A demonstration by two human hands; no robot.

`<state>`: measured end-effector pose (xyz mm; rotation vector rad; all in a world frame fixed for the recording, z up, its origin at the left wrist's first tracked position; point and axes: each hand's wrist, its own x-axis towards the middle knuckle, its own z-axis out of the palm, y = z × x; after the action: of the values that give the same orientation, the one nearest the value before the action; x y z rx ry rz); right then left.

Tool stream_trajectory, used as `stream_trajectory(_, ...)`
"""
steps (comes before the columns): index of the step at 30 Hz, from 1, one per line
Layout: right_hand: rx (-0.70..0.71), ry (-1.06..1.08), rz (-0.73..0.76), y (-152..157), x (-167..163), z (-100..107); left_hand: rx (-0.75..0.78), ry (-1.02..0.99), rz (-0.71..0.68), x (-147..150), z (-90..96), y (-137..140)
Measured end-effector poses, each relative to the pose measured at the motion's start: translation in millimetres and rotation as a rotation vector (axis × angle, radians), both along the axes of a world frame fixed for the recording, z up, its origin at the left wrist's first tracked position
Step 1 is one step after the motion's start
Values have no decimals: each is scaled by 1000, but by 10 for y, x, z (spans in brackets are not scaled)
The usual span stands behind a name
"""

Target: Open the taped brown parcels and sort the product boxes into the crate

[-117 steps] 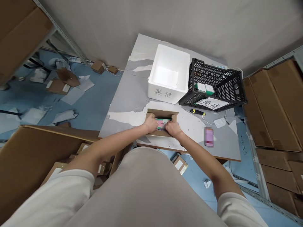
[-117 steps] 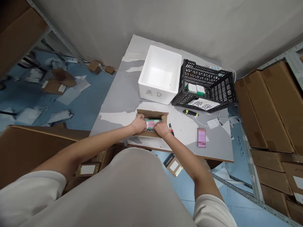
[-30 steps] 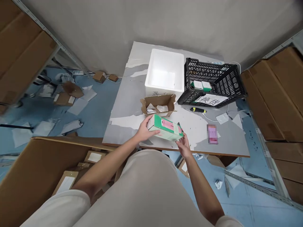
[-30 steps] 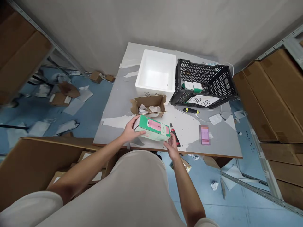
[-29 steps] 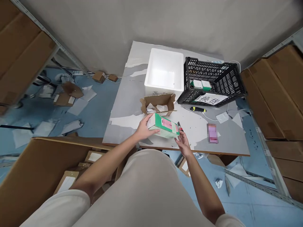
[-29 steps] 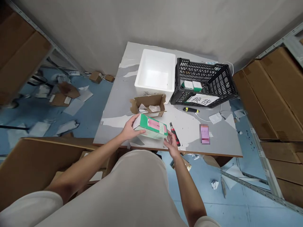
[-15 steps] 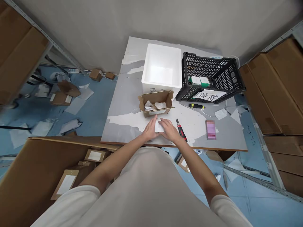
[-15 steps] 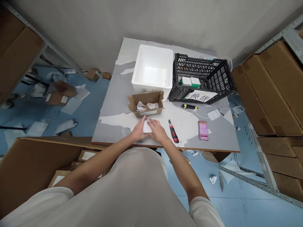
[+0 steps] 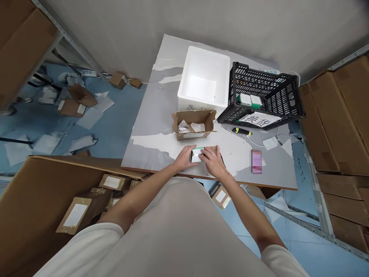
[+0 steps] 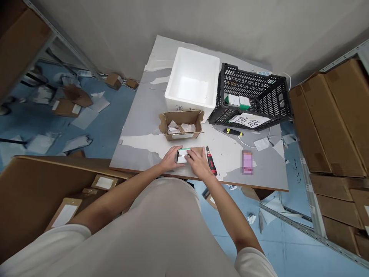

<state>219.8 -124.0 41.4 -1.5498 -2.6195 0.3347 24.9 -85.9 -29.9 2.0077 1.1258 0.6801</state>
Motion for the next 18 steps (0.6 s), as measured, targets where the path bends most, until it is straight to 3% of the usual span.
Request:
stream_trajectory(2, -73, 38, 94, 21, 2, 62, 9, 7, 8, 20, -1, 13)
stream_trajectory(5, -82, 109, 42, 51, 0, 126, 23, 23, -11, 50, 2, 26)
stream_trajectory(9, -62, 40, 36, 41, 22, 154, 26, 50, -6, 80, 5, 10)
stream_trajectory(15, -41, 48, 255, -50, 152, 92, 86, 3, 45, 79, -63, -3)
stream_trajectory(18, 8, 1, 185, -16, 152, 40, 121, 14, -2, 67, -88, -4)
